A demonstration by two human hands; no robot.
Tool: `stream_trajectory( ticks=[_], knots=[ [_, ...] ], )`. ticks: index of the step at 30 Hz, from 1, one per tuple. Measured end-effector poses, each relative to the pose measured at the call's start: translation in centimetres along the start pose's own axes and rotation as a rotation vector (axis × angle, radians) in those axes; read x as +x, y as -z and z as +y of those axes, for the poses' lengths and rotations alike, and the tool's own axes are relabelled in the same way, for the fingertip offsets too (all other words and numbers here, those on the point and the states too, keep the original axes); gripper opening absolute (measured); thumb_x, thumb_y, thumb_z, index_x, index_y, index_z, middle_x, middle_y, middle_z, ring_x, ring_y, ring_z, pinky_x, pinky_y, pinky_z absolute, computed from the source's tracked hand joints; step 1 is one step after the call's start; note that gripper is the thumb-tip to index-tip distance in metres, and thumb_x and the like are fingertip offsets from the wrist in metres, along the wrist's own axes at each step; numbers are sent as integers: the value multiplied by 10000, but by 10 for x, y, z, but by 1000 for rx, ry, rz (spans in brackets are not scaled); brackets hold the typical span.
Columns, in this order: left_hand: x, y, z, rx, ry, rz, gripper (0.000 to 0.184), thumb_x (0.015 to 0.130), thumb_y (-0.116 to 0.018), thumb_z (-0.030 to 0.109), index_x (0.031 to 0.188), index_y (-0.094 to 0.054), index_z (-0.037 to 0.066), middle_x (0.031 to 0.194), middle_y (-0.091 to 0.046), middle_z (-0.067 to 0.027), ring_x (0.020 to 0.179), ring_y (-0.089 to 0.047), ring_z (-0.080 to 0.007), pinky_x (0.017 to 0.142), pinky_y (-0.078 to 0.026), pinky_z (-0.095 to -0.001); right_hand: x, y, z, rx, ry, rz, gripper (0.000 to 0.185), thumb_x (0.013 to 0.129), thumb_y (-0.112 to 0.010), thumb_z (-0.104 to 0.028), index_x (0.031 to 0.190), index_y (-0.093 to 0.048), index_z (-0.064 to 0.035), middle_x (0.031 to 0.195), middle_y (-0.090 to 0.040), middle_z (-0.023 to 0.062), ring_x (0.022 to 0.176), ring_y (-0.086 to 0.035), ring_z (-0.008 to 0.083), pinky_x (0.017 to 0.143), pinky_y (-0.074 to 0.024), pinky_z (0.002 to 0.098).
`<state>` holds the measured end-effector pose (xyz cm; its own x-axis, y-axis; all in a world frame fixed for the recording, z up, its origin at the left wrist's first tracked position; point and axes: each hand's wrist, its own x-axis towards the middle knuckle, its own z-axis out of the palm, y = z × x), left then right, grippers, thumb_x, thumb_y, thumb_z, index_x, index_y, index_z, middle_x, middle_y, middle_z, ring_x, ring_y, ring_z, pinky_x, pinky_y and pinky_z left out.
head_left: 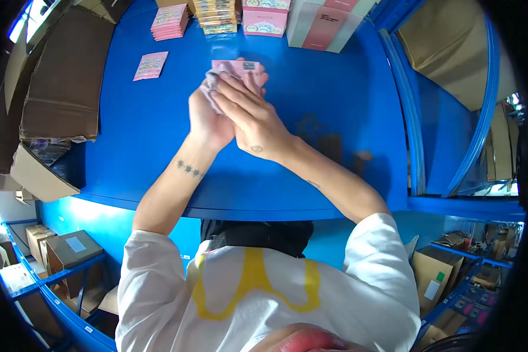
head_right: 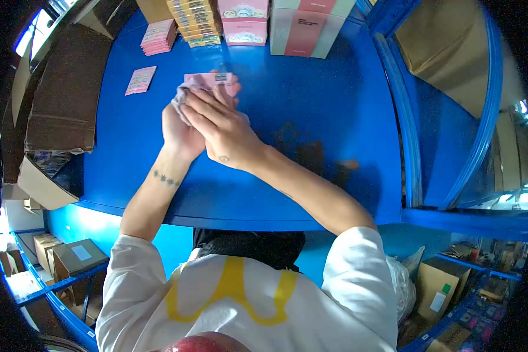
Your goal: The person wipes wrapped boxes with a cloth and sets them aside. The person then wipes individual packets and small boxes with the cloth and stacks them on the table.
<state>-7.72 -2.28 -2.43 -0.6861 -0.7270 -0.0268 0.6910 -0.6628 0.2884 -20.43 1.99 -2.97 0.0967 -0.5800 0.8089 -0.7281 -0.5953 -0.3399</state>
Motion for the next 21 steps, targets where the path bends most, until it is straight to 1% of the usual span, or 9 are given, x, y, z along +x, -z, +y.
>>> stream_trajectory(
  ticks=[2,3,7,8,12,13,17,18,21],
  knots=[
    [1,10,11,-110,19,-144,466,1077,-256,346,1326,-474,19,1266,-568,-159,1101,-591,-224,1014,-449,-413,0,-11,-4,3,138,-16,361,821,-609,89,1169,-636,-4,1296,-612,179,1283,-534,324,1196,-213,543],
    [1,8,13,-107,13,-151,466,1077,-256,346,1326,-474,19,1266,-568,-159,1101,-591,-224,1014,-449,-413,2,-12,-6,4,147,-14,361,821,-609,89,1169,-636,-4,1296,-612,179,1283,-534,324,1196,-213,543],
    [-4,-8,9,46,-37,33,471,1070,-258,360,1321,-466,21,1245,-573,-161,1102,-592,-233,1017,-446,-419,-3,-5,-14,92,-64,64,372,781,-621,153,1115,-674,-2,1265,-635,190,1209,-591,345,1148,-335,498],
    [-3,-10,9,45,-34,34,471,1070,-258,360,1321,-466,21,1245,-573,-161,1102,-592,-233,1017,-446,-419,-3,-2,-14,90,-66,64,372,781,-621,153,1115,-674,-2,1265,-635,190,1209,-591,345,1148,-335,498],
    [-4,-12,23,45,25,-90,455,1059,-283,349,1310,-461,14,1235,-574,-170,1116,-592,-235,1017,-452,-407,5,4,-12,-46,137,-89,339,815,-608,132,1123,-668,2,1219,-653,180,1113,-641,340,1062,-457,450],
    [-6,-12,23,39,14,-88,455,1059,-283,349,1310,-461,14,1235,-574,-170,1116,-592,-235,1017,-452,-407,6,5,-7,-40,143,-98,339,815,-608,132,1123,-668,2,1219,-653,180,1113,-641,340,1062,-457,450],
    [-7,-16,9,51,32,-44,442,1043,-327,333,1304,-448,-2,1234,-569,-186,1156,-584,-269,1038,-441,-433,3,18,24,20,43,-50,343,842,-610,83,1173,-631,-5,1180,-654,153,999,-671,260,849,-567,326],
    [-7,-14,8,44,29,-43,442,1043,-327,333,1304,-448,-2,1234,-569,-186,1156,-584,-269,1038,-441,-433,1,22,26,21,44,-58,343,842,-610,83,1173,-631,-5,1180,-654,153,999,-671,260,849,-567,326],
    [-2,-6,10,436,24,28,435,1033,-359,332,1289,-463,-4,1207,-580,-182,1141,-588,-275,1037,-426,-455,2,27,25,212,-277,18,342,855,-598,67,1189,-618,-1,1186,-651,152,907,-673,231,766,-555,285]
  ],
)
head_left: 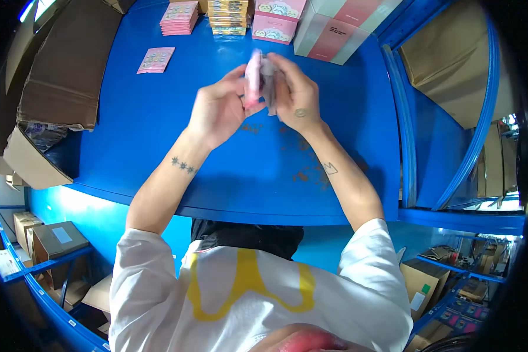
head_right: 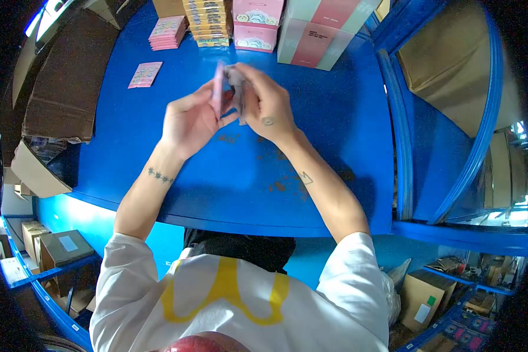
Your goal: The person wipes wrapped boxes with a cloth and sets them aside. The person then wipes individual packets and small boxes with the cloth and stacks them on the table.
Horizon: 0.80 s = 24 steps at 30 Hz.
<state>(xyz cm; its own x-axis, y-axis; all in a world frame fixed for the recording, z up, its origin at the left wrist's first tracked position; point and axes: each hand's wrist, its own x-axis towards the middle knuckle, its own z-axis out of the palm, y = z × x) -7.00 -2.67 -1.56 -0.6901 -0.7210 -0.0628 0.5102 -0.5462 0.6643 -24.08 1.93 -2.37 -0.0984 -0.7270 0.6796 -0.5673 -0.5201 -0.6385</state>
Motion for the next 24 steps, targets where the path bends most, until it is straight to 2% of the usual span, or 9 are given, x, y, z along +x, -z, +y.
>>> stream_trajectory(
  ticks=[1,2,6,8,9,11,16,21,24],
  knots=[
    [0,2,1,131,2,27,432,1029,-370,331,1284,-467,-4,1198,-584,-181,1135,-589,-277,1037,-420,-463,1,0,-1,66,-105,28,341,859,-595,62,1194,-614,0,1188,-649,152,877,-674,221,739,-551,271],
    [0,1,1,128,-3,30,432,1029,-370,331,1284,-467,-4,1198,-584,-181,1135,-589,-277,1037,-420,-463,3,1,-3,68,-102,22,341,859,-595,62,1194,-614,0,1188,-649,152,877,-674,221,739,-551,271],
    [-3,-7,-3,213,30,287,434,1020,-406,299,1285,-467,-40,1180,-605,-170,1043,-626,-281,967,-459,-428,12,6,-16,115,-176,296,315,879,-557,53,1182,-620,-5,1169,-666,141,869,-661,217,695,-527,285],
    [-5,-11,-2,70,28,231,425,1024,-403,308,1275,-479,-26,1171,-606,-166,1052,-619,-273,967,-453,-425,14,1,-9,-79,147,198,313,899,-546,28,1197,-625,-30,1160,-671,126,948,-657,248,813,-518,354],
    [-7,-13,-2,-67,31,171,416,1028,-400,318,1265,-491,-12,1162,-607,-162,1060,-612,-265,966,-446,-421,7,-9,-10,-80,144,198,313,899,-546,28,1197,-625,-30,1160,-671,126,948,-657,248,813,-518,354],
    [-8,-17,-2,-342,39,46,403,1036,-393,337,1245,-514,15,1145,-608,-154,1076,-598,-248,966,-433,-414,-5,-28,-14,-315,245,67,304,899,-557,-1,1187,-638,-50,1172,-668,114,1025,-640,259,903,-471,392],
    [0,9,-8,-377,-38,-165,424,1047,-370,362,1237,-519,13,1176,-584,-162,1081,-595,-253,983,-419,-422,5,-16,-6,-343,430,-121,297,873,-600,-52,1162,-666,-74,1230,-647,99,1118,-611,250,985,-410,403],
    [-12,-24,-1,-187,-101,71,329,1035,-421,228,1245,-500,-13,1180,-582,-165,1047,-615,-246,901,-499,-386,-10,-37,-12,-156,322,-14,289,857,-598,-56,1129,-691,-84,1208,-666,90,1115,-612,236,985,-419,411],
    [-7,-16,-9,-63,-89,127,334,1016,-466,179,1287,-466,-16,1171,-570,-174,1048,-620,-253,873,-520,-364,-3,-25,-11,-252,320,-1,309,857,-581,-19,1148,-681,-50,1184,-678,114,1096,-631,259,966,-459,401]
  ],
)
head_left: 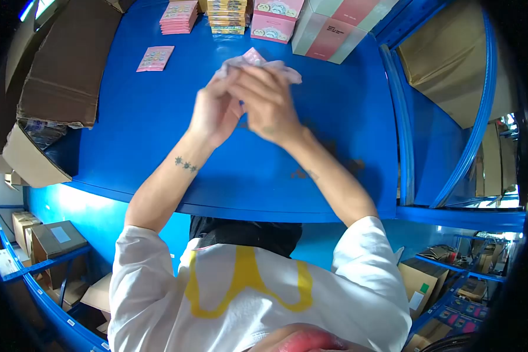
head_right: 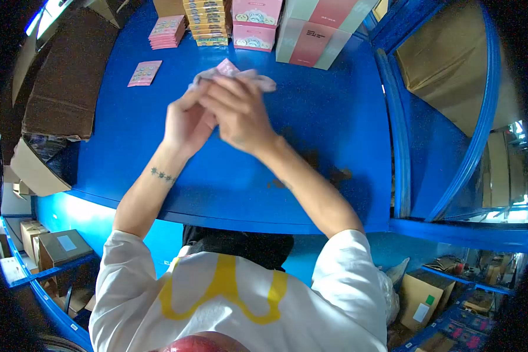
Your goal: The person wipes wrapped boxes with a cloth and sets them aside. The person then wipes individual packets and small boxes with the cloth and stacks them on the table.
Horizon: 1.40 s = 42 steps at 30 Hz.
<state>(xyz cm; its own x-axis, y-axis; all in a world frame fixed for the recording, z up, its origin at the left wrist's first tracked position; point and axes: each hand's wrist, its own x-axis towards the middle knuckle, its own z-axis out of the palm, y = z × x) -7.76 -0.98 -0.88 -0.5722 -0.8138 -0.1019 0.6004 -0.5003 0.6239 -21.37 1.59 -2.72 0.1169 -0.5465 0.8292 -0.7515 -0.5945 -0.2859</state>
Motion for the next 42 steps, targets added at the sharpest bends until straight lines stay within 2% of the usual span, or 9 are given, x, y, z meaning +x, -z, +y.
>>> stream_trajectory(
  ticks=[5,7,10,12,14,22,32,35,42],
  knots=[
    [2,3,14,102,-29,120,420,970,-530,62,1357,-393,-24,1159,-554,-198,1007,-641,-261,789,-560,-310,-12,18,39,-76,-261,55,324,868,-516,19,1152,-668,-12,1086,-714,124,957,-673,264,859,-525,360],
    [3,1,23,98,-35,177,483,943,-550,-6,1385,-355,-30,1155,-549,-213,964,-657,-263,732,-579,-278,-9,26,36,169,-669,79,355,869,-485,44,1188,-639,21,1067,-714,158,866,-687,266,729,-542,312],
    [14,19,18,140,-47,50,443,957,-542,-2,1365,-373,-31,1127,-559,-215,912,-645,-242,767,-574,-324,-11,15,17,238,-629,51,358,872,-479,46,1193,-637,23,1068,-711,168,854,-687,255,723,-536,308],
    [20,26,1,543,-167,218,560,949,-623,99,1396,-317,-43,1164,-529,-238,875,-662,-232,715,-575,-262,-12,3,1,312,-583,1,362,875,-474,47,1199,-634,25,1069,-707,178,841,-686,244,718,-531,305],
    [21,29,-5,776,-278,383,532,933,-676,171,1340,-401,-33,1089,-577,-209,856,-657,-215,694,-561,-255,-18,-7,-8,486,-774,97,333,899,-475,36,1193,-633,33,1066,-704,180,853,-682,228,717,-524,298],
    [9,10,14,909,-163,205,301,941,-680,215,1133,-551,22,914,-619,-123,855,-607,-186,766,-540,-305,-13,-7,-12,585,-580,131,368,905,-508,88,1259,-601,52,1190,-657,191,900,-686,257,792,-554,291],
    [6,11,40,1302,-186,117,337,874,-724,220,1100,-570,22,962,-639,-135,908,-640,-221,821,-540,-316,-20,-9,-11,680,-588,1,399,874,-555,117,1262,-612,44,1203,-648,198,937,-695,280,795,-587,291],
    [23,34,68,1429,-309,124,300,795,-742,178,1024,-628,22,950,-655,-127,805,-638,-199,754,-524,-291,-16,-16,-7,662,-498,-55,393,868,-557,118,1251,-617,50,1184,-656,196,922,-696,280,767,-590,283],
    [121,51,171,1924,-439,659,692,740,-700,534,1105,-625,-49,949,-702,-178,821,-680,-299,692,-535,-358,-21,-14,-3,578,-396,-93,375,854,-563,118,1219,-630,66,1132,-676,191,865,-699,275,688,-585,256]
  ],
)
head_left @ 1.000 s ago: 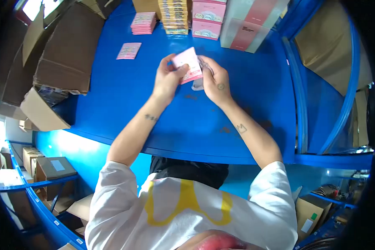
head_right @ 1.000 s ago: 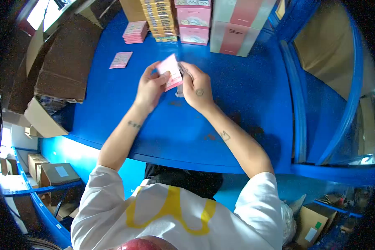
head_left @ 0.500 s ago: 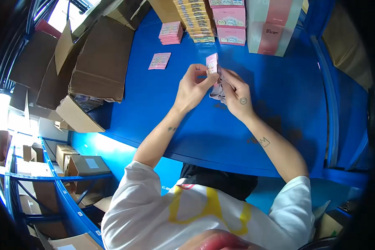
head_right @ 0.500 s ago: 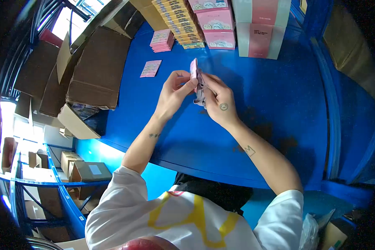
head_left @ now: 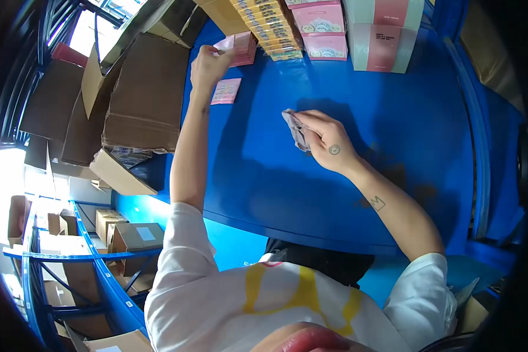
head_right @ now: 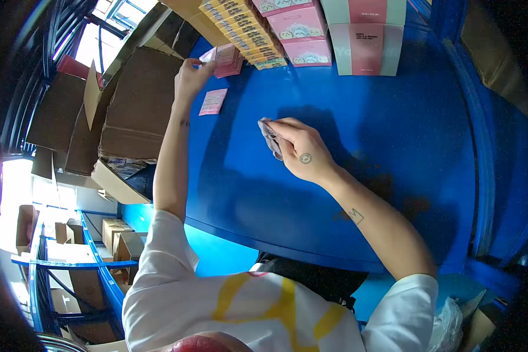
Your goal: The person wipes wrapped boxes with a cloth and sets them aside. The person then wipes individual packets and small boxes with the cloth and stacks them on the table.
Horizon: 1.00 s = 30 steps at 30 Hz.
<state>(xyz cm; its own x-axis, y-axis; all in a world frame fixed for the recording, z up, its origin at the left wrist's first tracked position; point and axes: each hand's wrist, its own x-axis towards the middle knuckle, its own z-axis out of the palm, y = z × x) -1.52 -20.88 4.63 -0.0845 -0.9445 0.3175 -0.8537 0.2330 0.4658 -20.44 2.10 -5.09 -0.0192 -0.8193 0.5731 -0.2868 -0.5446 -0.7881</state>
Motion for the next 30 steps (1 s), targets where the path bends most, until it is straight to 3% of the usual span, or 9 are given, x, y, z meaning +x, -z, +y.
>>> stream_trajectory(
  ticks=[5,10,16,30],
  knots=[
    [35,-26,19,139,-12,-13,756,739,-644,636,1088,-651,-35,970,-708,-203,823,-688,-330,683,-530,-380,3,4,-2,10,-40,-32,363,855,-557,117,1207,-632,74,1118,-677,193,823,-695,266,665,-579,261],
    [37,-42,31,228,69,-36,759,777,-581,651,1071,-660,-45,981,-702,-208,849,-680,-361,719,-539,-396,3,2,4,9,36,4,362,860,-552,112,1210,-632,69,1097,-677,193,796,-689,257,649,-573,254],
    [58,-66,4,229,59,101,776,740,-628,708,998,-704,-19,1019,-703,-236,863,-694,-371,775,-528,-452,4,1,6,-17,38,-15,353,866,-554,102,1208,-636,61,1069,-678,186,769,-679,244,624,-563,253],
    [64,-53,19,133,126,-145,884,729,-633,750,1169,-600,-16,1110,-663,-238,994,-665,-405,841,-519,-475,5,2,7,0,17,-37,332,875,-559,91,1195,-638,50,1017,-672,175,718,-663,236,572,-542,257]
  ],
)
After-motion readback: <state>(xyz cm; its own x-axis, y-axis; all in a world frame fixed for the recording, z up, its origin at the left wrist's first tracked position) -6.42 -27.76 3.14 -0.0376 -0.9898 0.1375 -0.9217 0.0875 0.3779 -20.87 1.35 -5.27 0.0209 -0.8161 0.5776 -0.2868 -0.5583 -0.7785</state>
